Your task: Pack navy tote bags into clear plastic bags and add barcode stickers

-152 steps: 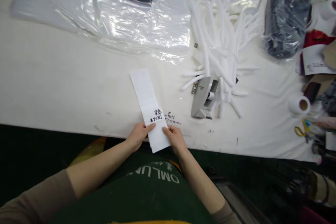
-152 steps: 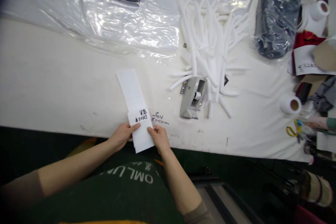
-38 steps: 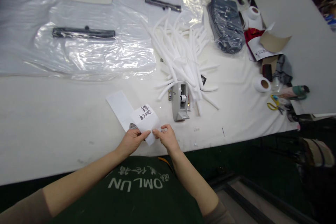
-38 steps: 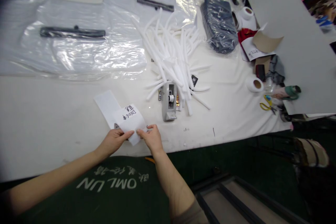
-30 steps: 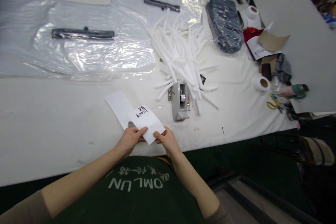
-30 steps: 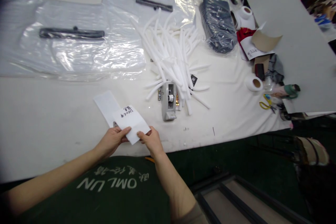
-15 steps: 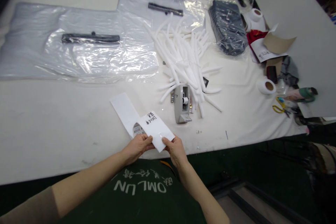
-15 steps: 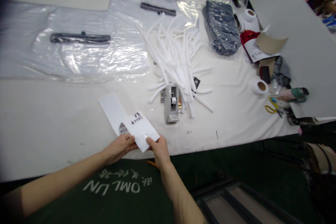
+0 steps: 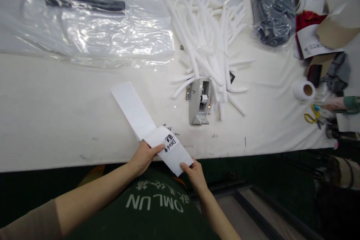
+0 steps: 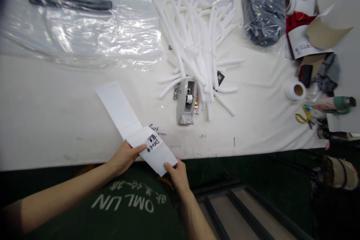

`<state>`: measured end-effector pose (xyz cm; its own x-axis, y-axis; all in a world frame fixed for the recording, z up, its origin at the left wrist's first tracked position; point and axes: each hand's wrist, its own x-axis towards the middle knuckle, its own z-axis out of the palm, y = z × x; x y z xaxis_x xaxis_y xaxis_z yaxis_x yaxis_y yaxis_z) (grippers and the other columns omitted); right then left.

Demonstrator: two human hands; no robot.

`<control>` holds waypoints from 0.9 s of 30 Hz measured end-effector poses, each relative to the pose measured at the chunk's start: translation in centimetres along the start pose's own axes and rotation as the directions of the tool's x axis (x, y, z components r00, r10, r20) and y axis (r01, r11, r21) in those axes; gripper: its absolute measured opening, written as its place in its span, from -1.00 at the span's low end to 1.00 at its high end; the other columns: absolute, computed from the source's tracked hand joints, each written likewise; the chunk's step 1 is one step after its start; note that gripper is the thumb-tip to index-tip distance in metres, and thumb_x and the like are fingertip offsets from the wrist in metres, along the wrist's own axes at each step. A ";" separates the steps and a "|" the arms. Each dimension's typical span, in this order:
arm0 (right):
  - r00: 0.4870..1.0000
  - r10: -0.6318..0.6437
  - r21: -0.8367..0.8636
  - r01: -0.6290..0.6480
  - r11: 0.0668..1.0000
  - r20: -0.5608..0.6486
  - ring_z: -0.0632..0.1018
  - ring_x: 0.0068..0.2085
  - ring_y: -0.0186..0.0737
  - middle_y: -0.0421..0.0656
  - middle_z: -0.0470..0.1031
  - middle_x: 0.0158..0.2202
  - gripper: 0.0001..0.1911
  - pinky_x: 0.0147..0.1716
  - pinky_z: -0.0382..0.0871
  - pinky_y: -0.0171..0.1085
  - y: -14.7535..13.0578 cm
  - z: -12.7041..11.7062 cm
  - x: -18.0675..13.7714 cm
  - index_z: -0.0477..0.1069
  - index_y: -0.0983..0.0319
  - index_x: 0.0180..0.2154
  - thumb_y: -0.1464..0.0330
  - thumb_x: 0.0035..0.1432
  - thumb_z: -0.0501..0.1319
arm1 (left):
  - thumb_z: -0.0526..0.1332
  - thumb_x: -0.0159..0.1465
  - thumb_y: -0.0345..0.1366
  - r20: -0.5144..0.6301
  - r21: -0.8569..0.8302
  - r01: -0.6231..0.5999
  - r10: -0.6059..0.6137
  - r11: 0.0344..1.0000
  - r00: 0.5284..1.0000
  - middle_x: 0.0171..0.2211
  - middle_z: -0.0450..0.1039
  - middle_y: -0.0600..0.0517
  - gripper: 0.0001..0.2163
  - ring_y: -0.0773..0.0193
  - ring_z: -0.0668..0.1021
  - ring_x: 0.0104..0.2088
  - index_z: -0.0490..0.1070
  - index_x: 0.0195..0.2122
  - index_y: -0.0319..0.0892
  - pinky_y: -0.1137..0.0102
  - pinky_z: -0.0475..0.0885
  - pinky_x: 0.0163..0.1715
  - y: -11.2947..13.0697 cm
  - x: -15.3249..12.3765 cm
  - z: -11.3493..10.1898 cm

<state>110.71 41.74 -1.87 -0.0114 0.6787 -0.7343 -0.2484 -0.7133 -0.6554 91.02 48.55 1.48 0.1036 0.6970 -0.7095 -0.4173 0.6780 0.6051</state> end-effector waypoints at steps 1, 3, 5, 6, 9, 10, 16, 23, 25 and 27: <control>1.000 0.014 0.007 -0.014 1.000 -0.002 0.57 -0.26 -0.05 -0.07 0.60 -0.26 -0.56 -0.16 0.42 -0.08 0.3 -0.1 0.1 0.51 0.28 -0.20 0.23 -0.17 0.41 | 0.45 -0.02 -0.30 0.032 0.030 0.003 -0.004 1.000 0.999 -0.06 0.48 -0.16 -0.52 0.02 0.50 -0.03 0.43 -0.07 -0.26 0.24 0.43 -0.01 -0.5 -0.1 -0.1; 0.999 0.043 0.030 -0.043 0.999 0.001 0.57 -0.26 -0.06 -0.06 0.60 -0.24 -0.55 -0.17 0.42 -0.09 0.9 -0.1 0.3 0.50 0.29 -0.19 0.23 -0.16 0.41 | 0.45 -0.02 -0.27 0.038 0.072 0.007 -0.009 0.997 0.999 -0.06 0.48 -0.18 -0.53 0.00 0.50 -0.03 0.44 -0.09 -0.29 0.19 0.40 0.02 -1.6 -0.1 -0.4; 0.997 0.077 0.041 -0.078 0.996 0.015 0.56 -0.27 -0.08 -0.07 0.60 -0.24 -0.54 -0.20 0.42 -0.11 1.4 -0.3 0.5 0.49 0.29 -0.18 0.22 -0.16 0.40 | 0.44 -0.01 -0.22 -0.032 0.073 -0.025 0.027 0.997 0.999 -0.08 0.49 -0.19 -0.54 0.00 0.51 -0.05 0.44 -0.11 -0.30 0.16 0.39 0.03 -2.6 -0.1 -0.5; 0.995 0.099 0.023 -0.100 0.995 0.033 0.56 -0.28 -0.08 -0.07 0.60 -0.26 -0.54 -0.22 0.42 -0.12 1.6 -0.5 0.6 0.49 0.29 -0.18 0.21 -0.16 0.39 | 0.43 -0.01 -0.20 -0.075 0.067 -0.047 0.052 0.997 0.996 -0.10 0.50 -0.18 -0.54 0.00 0.52 -0.07 0.44 -0.12 -0.30 0.15 0.39 0.02 -3.0 -0.1 -0.5; 0.993 0.108 -0.137 -0.100 0.985 0.053 0.54 -0.25 -0.07 -0.06 0.58 -0.23 -0.46 -0.21 0.41 -0.12 1.1 -1.5 0.8 0.47 0.27 -0.15 0.20 -0.21 0.41 | 0.43 -0.01 -0.16 -0.157 0.075 -0.094 0.105 0.993 0.982 -0.14 0.52 -0.16 -0.55 0.03 0.55 -0.14 0.43 -0.15 -0.29 0.16 0.43 -0.04 -3.9 -0.1 -0.4; 0.997 0.070 -0.207 -0.065 0.976 0.016 0.53 -0.20 -0.07 -0.05 0.56 -0.17 -0.44 -0.17 0.40 -0.12 0.5 -1.9 1.0 0.46 0.25 -0.13 0.20 -0.23 0.42 | 0.43 -0.01 -0.16 -0.165 0.078 -0.107 0.119 0.991 0.979 -0.15 0.53 -0.15 -0.56 0.03 0.55 -0.15 0.43 -0.16 -0.28 0.17 0.44 -0.05 -4.1 -0.2 -0.3; 0.981 -0.083 -0.452 0.155 0.878 0.175 0.50 -0.13 -0.13 -0.08 0.54 -0.14 -0.54 -0.09 0.33 -0.16 -5.6 0.4 4.1 0.45 0.21 -0.07 0.17 -0.01 0.28 | 0.39 0.04 -0.18 -0.128 0.053 -0.180 0.185 0.982 0.974 -0.08 0.50 -0.14 -0.55 0.07 0.53 -0.09 0.40 -0.08 -0.27 0.22 0.40 0.00 -5.0 -0.9 -0.3; 0.896 0.090 -0.324 0.063 0.944 0.434 0.48 -0.46 -0.28 -0.20 0.55 -0.50 -0.69 -0.43 0.32 -0.31 -6.2 5.9 7.0 0.47 0.26 -0.43 0.16 -0.16 0.36 | 0.41 -0.01 -0.15 -0.208 0.037 -0.228 0.230 0.973 0.951 -0.09 0.50 -0.14 -0.48 0.04 0.53 -0.10 0.38 -0.05 -0.26 0.20 0.41 -0.01 -5.9 -2.0 -0.9; 0.902 0.075 -0.315 0.070 0.947 0.424 0.45 -0.49 -0.32 -0.21 0.53 -0.52 -0.69 -0.45 0.29 -0.32 -5.6 6.2 6.9 0.43 0.26 -0.48 0.16 -0.18 0.37 | 0.41 -0.01 -0.17 -0.227 0.003 -0.247 0.241 0.969 0.944 -0.10 0.51 -0.13 -0.49 0.05 0.54 -0.11 0.40 -0.05 -0.25 0.21 0.42 -0.02 -6.3 -2.3 -1.1; 0.908 0.059 -0.302 0.076 0.950 0.414 0.43 -0.50 -0.34 -0.23 0.51 -0.52 -0.69 -0.45 0.28 -0.33 -5.2 6.4 6.5 0.40 0.25 -0.49 0.16 -0.17 0.37 | 0.40 0.03 -0.18 -0.240 -0.073 -0.279 0.255 0.958 0.937 -0.09 0.50 -0.13 -0.52 0.05 0.53 -0.09 0.41 -0.04 -0.25 0.20 0.40 0.00 -6.8 -2.7 -1.3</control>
<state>105.74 50.99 -2.10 -0.4260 0.6472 -0.6321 0.0554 -0.6788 -0.7323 92.38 41.77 -1.17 -0.2259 0.7696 -0.5972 -0.4945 0.4377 0.7510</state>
